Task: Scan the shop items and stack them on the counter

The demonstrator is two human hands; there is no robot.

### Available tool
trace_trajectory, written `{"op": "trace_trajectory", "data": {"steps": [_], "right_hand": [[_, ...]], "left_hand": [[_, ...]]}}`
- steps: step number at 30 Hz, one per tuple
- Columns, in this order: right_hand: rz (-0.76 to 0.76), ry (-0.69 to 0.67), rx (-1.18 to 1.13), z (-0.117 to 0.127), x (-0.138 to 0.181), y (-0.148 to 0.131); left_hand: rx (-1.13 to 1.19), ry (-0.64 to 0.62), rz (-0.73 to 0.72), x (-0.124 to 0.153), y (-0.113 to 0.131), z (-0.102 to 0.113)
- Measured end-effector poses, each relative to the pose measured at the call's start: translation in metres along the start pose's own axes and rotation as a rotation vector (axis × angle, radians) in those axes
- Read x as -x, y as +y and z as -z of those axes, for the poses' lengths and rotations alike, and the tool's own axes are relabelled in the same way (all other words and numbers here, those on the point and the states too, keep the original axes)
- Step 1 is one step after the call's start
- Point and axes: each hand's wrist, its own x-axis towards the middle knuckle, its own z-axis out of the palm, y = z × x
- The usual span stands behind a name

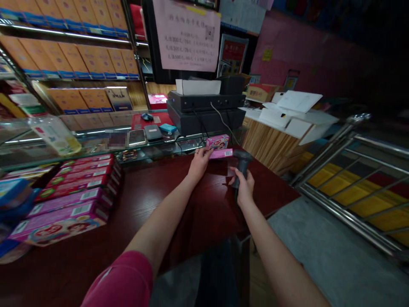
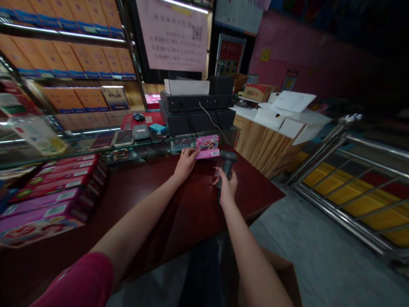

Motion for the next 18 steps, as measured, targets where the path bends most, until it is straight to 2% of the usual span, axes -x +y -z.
{"op": "trace_trajectory", "data": {"steps": [3, 6, 9, 11, 15, 18], "right_hand": [[-0.023, -0.09, -0.011, 0.002, 0.011, -0.009], [-0.117, -0.27, 0.015, -0.005, 0.031, -0.015], [-0.212, -0.406, 0.003, -0.023, 0.067, -0.014], [-0.232, -0.464, 0.024, -0.037, 0.096, -0.009], [-0.208, -0.565, 0.166, -0.054, 0.139, 0.001], [-0.165, -0.596, 0.226, -0.055, 0.148, 0.004]], "left_hand": [[-0.033, -0.012, -0.043, 0.035, -0.014, 0.04], [-0.109, -0.027, -0.041, 0.079, -0.03, 0.087], [-0.211, -0.028, 0.031, 0.118, -0.042, 0.131], [-0.276, -0.035, 0.079, 0.136, -0.045, 0.153], [-0.324, -0.049, 0.154, 0.151, -0.045, 0.17], [-0.303, -0.036, 0.196, 0.151, -0.044, 0.17]]}}
